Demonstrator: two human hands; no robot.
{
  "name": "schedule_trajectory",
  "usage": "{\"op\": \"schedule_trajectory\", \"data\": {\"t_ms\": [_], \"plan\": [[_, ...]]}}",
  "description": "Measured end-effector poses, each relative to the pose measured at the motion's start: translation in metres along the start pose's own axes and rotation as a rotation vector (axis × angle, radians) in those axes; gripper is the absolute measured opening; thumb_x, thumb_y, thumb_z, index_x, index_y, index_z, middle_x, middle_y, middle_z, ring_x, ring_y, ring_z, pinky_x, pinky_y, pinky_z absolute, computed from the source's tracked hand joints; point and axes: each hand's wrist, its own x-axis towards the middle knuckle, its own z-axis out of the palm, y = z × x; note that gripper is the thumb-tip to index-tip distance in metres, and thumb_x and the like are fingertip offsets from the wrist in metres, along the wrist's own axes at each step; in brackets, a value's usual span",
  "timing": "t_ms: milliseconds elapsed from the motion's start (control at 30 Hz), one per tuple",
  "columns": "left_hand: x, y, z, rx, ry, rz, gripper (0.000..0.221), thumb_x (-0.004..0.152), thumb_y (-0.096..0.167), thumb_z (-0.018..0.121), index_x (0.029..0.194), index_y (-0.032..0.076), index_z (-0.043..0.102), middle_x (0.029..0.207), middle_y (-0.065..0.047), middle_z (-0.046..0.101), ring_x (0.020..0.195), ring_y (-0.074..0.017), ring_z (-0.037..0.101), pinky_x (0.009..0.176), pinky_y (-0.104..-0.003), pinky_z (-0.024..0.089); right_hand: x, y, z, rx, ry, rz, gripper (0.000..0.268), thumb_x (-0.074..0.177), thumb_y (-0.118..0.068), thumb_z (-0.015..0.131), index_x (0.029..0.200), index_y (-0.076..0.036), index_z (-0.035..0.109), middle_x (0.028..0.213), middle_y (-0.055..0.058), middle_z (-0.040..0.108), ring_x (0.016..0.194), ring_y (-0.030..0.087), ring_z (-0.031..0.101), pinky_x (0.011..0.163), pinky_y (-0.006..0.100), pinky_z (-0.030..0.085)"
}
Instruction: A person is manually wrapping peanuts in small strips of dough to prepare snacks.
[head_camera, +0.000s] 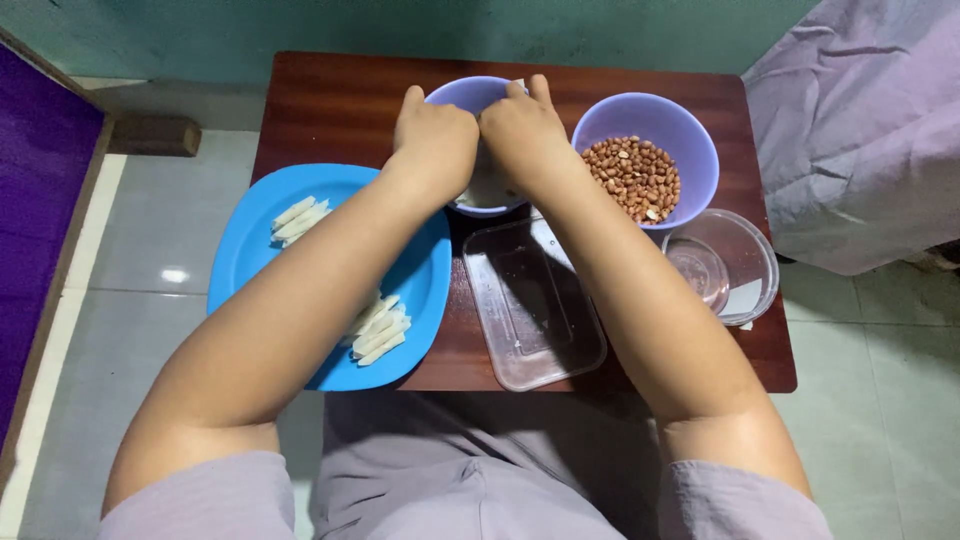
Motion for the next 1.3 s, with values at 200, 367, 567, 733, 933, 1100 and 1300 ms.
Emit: {"op": "schedule_trajectory", "data": {"t_ms": [200, 367, 567, 733, 933, 1100, 1300], "plan": [[-0.004, -0.001, -0.001, 0.002, 0.002, 0.043, 0.017, 0.089, 0.014, 0.064, 0.077, 0.013, 0.077, 0.075, -0.010, 0.076, 0.065, -0.0287, 0.059, 0.086, -0.041, 0.036, -0.011, -0.009, -0.012, 0.161, 0.009, 0.068, 0.018, 0.080, -0.004, 0.064, 0.094, -0.008, 0.076, 0.092, 0.010, 0.076, 0.098, 0.034, 0.056, 0.094, 0.049, 0.032], [-0.012, -0.004, -0.012, -0.168, -0.038, 0.038, 0.018, 0.088, 0.016, 0.065, 0.077, 0.008, 0.076, 0.078, -0.014, 0.074, 0.064, -0.0326, 0.061, 0.093, -0.046, 0.034, -0.015, -0.010, -0.019, 0.261, -0.027, 0.103, 0.011, 0.080, -0.010, 0.069, 0.083, -0.007, 0.079, 0.087, 0.010, 0.075, 0.094, 0.033, 0.054, 0.095, 0.050, 0.031], [-0.022, -0.014, -0.027, -0.405, 0.186, -0.068, 0.025, 0.081, 0.015, 0.077, 0.101, 0.005, 0.067, 0.082, -0.015, 0.074, 0.070, -0.0337, 0.068, 0.090, -0.047, 0.039, -0.025, -0.002, -0.039, 0.634, 0.110, 0.186, 0.009, 0.071, -0.008, 0.079, 0.080, -0.010, 0.077, 0.078, 0.007, 0.074, 0.078, 0.027, 0.064, 0.085, 0.045, 0.039], [-0.044, -0.029, -0.067, -0.710, 0.223, -0.102, 0.045, 0.082, 0.014, 0.081, 0.124, 0.006, 0.070, 0.076, 0.001, 0.075, 0.065, -0.0162, 0.069, 0.095, -0.045, 0.044, -0.051, 0.006, -0.085, 0.943, 0.237, 0.231, 0.008, 0.081, -0.006, 0.082, 0.085, -0.001, 0.077, 0.069, 0.005, 0.069, 0.057, 0.011, 0.060, 0.053, 0.027, 0.050], [-0.070, -0.031, -0.090, -1.170, 0.216, 0.023, 0.036, 0.096, 0.017, 0.069, 0.128, 0.001, 0.066, 0.093, -0.009, 0.078, 0.080, -0.0144, 0.079, 0.065, -0.027, 0.064, -0.086, 0.006, -0.111, 1.214, 0.232, 0.245, 0.011, 0.089, -0.006, 0.078, 0.098, 0.000, 0.078, 0.077, 0.001, 0.069, 0.065, 0.004, 0.055, 0.056, 0.018, 0.046], [-0.103, -0.002, -0.111, -1.341, 0.270, 0.062, 0.038, 0.085, -0.004, 0.072, 0.122, 0.003, 0.068, 0.086, -0.004, 0.070, 0.069, -0.0065, 0.064, 0.059, -0.019, 0.054, -0.131, -0.014, -0.120, 1.439, 0.175, 0.335, 0.008, 0.092, -0.008, 0.075, 0.096, -0.001, 0.077, 0.066, -0.001, 0.062, 0.052, 0.003, 0.045, 0.044, 0.016, 0.032], [-0.150, 0.045, -0.102, -1.301, 0.268, 0.042, 0.031, 0.088, 0.005, 0.073, 0.119, 0.012, 0.073, 0.091, -0.009, 0.076, 0.083, -0.0250, 0.077, 0.075, -0.035, 0.061, -0.198, -0.041, -0.111, 1.391, 0.114, 0.406, 0.005, 0.088, -0.014, 0.075, 0.089, -0.011, 0.079, 0.070, 0.002, 0.069, 0.074, 0.010, 0.058, 0.071, 0.026, 0.047]]}}
